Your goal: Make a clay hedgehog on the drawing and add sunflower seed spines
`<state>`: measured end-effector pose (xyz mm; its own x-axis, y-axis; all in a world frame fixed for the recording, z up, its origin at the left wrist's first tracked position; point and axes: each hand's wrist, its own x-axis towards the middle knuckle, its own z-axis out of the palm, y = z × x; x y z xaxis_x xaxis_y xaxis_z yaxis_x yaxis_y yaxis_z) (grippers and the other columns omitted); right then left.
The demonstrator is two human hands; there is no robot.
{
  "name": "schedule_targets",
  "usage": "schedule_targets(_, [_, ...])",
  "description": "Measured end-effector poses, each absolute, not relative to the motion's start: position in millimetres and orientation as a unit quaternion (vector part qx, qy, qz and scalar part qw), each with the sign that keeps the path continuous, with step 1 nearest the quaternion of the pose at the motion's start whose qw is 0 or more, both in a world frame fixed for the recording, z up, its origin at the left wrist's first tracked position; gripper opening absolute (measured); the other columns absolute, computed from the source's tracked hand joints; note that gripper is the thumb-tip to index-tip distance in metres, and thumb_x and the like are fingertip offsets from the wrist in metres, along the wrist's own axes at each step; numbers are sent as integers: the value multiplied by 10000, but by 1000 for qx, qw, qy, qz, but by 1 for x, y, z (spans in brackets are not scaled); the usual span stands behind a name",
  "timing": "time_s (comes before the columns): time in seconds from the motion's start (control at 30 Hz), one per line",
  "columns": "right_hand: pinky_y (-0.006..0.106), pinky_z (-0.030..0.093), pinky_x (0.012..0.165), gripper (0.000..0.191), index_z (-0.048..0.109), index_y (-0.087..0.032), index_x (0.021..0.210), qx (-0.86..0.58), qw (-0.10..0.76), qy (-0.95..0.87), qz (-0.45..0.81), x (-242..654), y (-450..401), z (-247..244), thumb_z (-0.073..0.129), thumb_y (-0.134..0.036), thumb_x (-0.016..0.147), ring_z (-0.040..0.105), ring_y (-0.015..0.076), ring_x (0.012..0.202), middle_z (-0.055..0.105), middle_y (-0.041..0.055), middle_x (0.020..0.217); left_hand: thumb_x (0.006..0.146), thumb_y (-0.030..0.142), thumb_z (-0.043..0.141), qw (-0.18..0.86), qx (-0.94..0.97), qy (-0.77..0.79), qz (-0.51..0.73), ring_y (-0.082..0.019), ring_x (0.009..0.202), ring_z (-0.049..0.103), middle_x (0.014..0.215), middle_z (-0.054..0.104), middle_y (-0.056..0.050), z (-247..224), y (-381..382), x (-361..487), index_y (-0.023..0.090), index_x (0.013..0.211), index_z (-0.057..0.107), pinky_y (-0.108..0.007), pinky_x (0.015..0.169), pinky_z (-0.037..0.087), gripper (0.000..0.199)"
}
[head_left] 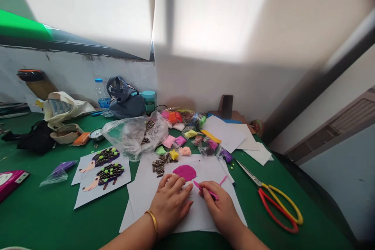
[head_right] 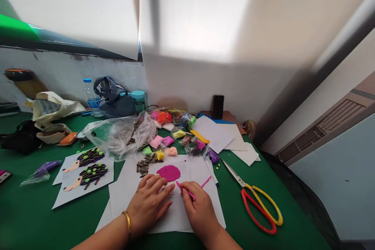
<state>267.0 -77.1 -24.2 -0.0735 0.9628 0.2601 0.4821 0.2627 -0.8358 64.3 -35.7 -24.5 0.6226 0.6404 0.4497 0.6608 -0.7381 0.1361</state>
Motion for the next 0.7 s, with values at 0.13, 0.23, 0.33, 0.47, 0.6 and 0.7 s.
schedule_targets(0.13, [317, 509, 895, 271, 617, -229, 1168, -539, 398, -705, 233, 278, -75, -22, 411, -280, 998, 617, 206, 1035, 657, 78, 1104, 837, 392, 683, 15, -887, -384, -255, -234, 1037, 557, 1067, 667, -8, -16, -32, 56, 319, 1252, 587, -419, 995, 313, 433])
schedule_targets(0.23, [337, 512, 872, 304, 618, -222, 1193, -572, 348, -731, 130, 300, -66, -23, 398, -225, 983, 619, 218, 1007, 652, 86, 1097, 768, 417, 757, -5, -880, -413, -232, -260, 1104, 541, 1176, 647, -31, -9, -25, 42, 307, 1286, 565, -425, 996, 324, 563])
schedule_targets(0.33, [370, 498, 863, 376, 640, -215, 1198, -602, 275, -750, 6, 324, -53, -26, 413, -114, 915, 614, 240, 974, 661, 95, 1042, 662, 459, 831, -17, -882, -429, -193, -313, 1218, 482, 1314, 589, -63, -8, -18, 28, 311, 1393, 462, -475, 1045, 288, 831])
schedule_targets(0.47, [404, 449, 889, 562, 543, -229, 1346, -636, 188, -745, -68, 335, -44, -32, 409, -26, 840, 582, 260, 1038, 665, 99, 1108, 594, 500, 857, -33, -881, -445, -158, -342, 1288, 439, 1403, 534, -86, -13, -13, 19, 302, 1417, 432, -505, 1072, 265, 947])
schedule_targets(0.6, [420, 420, 909, 541, 422, -223, 1438, -641, 175, -744, -66, 332, -46, -36, 455, -157, 903, 570, 260, 1066, 661, 97, 1128, 596, 554, 834, -42, -874, -459, -154, -352, 1299, 435, 1415, 526, -97, -19, -11, 17, 288, 1424, 433, -512, 1071, 277, 958])
schedule_targets(0.7, [418, 410, 929, 477, 500, -238, 1370, -638, 170, -748, -66, 336, -46, -38, 453, -160, 902, 554, 258, 1117, 644, 88, 1199, 593, 573, 828, -45, -873, -461, -155, -356, 1299, 434, 1411, 530, -100, -22, -11, 16, 278, 1427, 433, -517, 1069, 281, 969])
